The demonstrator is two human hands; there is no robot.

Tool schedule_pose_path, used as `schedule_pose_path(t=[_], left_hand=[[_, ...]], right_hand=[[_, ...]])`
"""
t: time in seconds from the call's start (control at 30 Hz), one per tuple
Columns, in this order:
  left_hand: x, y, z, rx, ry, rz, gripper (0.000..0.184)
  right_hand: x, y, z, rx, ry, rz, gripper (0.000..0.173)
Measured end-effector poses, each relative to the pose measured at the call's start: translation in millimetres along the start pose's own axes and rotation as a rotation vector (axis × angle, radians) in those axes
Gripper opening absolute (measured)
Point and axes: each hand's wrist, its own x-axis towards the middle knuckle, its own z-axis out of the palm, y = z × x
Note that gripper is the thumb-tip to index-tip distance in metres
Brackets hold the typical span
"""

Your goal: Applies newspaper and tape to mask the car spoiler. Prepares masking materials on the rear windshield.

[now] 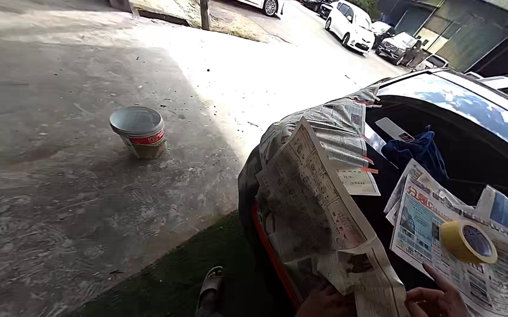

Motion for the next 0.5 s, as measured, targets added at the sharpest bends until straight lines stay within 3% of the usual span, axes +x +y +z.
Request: schedule_pose_path(t=[0.07, 0.17, 0.3, 0.4, 0.5], left_hand=[[13, -11, -19, -0.013, -0.136, 0.081, 0.024], [33, -27, -34, -0.049, -0.287, 0.191, 0.026], [53, -39, -56, -0.174, -0.391, 0.312, 0.024], [68, -48, -82, -0.225, -0.289, 0.435, 0.013], [88, -61, -101, -0.163, -0.093, 0.498, 0.025]], right_hand=[[15, -3, -9, 0.0, 0.004, -0.005, 0.076], [31, -24, -23, -0.004, -0.216, 0.249, 0.1], [45, -42, -31, -0.1, -0.356, 0.35, 0.074], [66, -39, -41, -0.297, -0.329, 0.283, 0.061], [95, -57, -43, -0.445, -0.321, 0.268, 0.058]])
